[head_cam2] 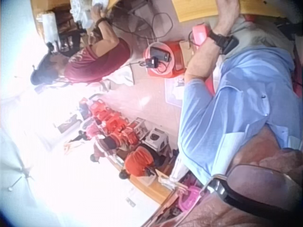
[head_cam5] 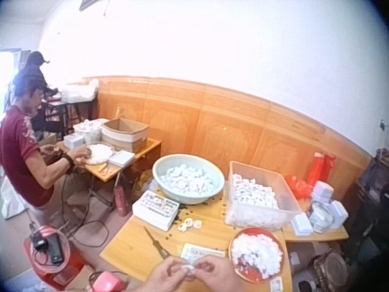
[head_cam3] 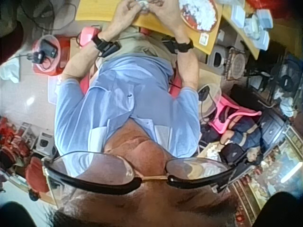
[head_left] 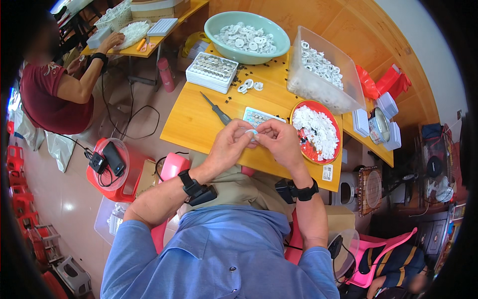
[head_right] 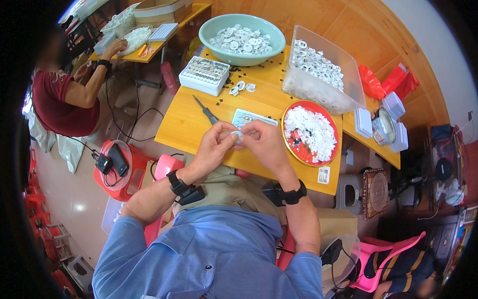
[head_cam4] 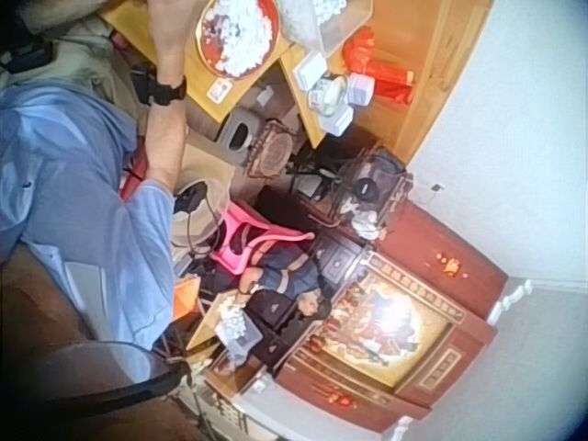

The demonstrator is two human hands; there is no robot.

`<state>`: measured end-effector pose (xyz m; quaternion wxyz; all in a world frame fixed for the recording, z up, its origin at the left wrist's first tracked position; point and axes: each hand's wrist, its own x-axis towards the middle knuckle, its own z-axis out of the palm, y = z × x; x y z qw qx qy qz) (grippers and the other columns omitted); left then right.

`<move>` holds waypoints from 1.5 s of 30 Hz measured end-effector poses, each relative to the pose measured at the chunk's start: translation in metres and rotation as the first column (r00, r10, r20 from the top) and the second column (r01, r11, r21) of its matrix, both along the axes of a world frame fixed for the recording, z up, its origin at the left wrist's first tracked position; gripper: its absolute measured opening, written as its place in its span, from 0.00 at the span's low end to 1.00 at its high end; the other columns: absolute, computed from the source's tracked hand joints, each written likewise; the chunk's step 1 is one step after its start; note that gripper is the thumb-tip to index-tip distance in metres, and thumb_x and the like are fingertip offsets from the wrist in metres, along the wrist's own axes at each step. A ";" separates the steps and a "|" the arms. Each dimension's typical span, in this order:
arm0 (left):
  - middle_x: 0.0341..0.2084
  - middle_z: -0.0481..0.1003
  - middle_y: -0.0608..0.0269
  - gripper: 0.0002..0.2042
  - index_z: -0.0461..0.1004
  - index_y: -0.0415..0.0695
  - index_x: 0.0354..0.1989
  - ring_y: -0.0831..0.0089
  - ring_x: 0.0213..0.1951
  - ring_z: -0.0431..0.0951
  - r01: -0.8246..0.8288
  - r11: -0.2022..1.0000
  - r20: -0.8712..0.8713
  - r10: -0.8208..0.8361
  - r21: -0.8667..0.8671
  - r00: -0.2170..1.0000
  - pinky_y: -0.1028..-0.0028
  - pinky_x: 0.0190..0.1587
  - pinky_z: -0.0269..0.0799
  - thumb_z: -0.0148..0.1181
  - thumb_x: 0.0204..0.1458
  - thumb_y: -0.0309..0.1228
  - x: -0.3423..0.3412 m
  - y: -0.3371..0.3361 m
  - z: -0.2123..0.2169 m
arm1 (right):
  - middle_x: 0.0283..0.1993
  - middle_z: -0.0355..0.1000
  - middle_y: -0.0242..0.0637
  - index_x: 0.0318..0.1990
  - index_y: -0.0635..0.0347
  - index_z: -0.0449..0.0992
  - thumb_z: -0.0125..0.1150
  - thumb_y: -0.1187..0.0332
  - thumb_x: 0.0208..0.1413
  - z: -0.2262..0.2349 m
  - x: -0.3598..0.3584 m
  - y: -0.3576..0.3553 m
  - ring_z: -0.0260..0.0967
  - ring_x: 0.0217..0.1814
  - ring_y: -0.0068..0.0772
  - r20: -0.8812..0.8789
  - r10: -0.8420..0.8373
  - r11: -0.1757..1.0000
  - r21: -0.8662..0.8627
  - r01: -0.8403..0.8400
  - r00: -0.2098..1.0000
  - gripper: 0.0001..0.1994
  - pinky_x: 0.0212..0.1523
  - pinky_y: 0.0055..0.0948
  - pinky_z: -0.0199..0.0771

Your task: Assembling small white plastic components by pressing them into a tray.

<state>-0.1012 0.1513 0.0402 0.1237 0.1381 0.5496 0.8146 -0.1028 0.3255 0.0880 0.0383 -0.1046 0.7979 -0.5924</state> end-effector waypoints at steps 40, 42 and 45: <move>0.48 0.74 0.53 0.14 0.67 0.35 0.53 0.67 0.50 0.78 0.034 0.899 0.340 -0.200 0.437 0.919 0.72 0.54 0.75 0.53 0.63 0.28 -0.006 -0.009 0.009 | 0.39 0.73 0.37 0.35 0.61 0.76 0.69 0.76 0.43 0.006 0.005 -0.019 0.76 0.34 0.38 -0.616 0.026 0.949 0.262 0.173 0.787 0.11 0.32 0.30 0.76; 0.47 0.74 0.55 0.14 0.67 0.35 0.53 0.69 0.49 0.77 0.021 0.906 0.337 -0.179 0.423 0.924 0.73 0.54 0.75 0.54 0.63 0.28 -0.005 -0.009 0.010 | 0.40 0.73 0.39 0.35 0.62 0.76 0.70 0.77 0.43 0.005 0.006 -0.018 0.76 0.35 0.38 -0.621 0.038 0.942 0.283 0.179 0.783 0.11 0.34 0.30 0.77; 0.46 0.74 0.56 0.12 0.68 0.36 0.52 0.69 0.49 0.78 0.007 0.903 0.336 -0.167 0.430 0.927 0.74 0.53 0.77 0.55 0.62 0.27 -0.004 -0.009 0.012 | 0.40 0.73 0.40 0.35 0.63 0.75 0.70 0.78 0.43 0.000 0.005 -0.018 0.75 0.37 0.39 -0.648 0.046 0.933 0.300 0.199 0.760 0.11 0.35 0.31 0.77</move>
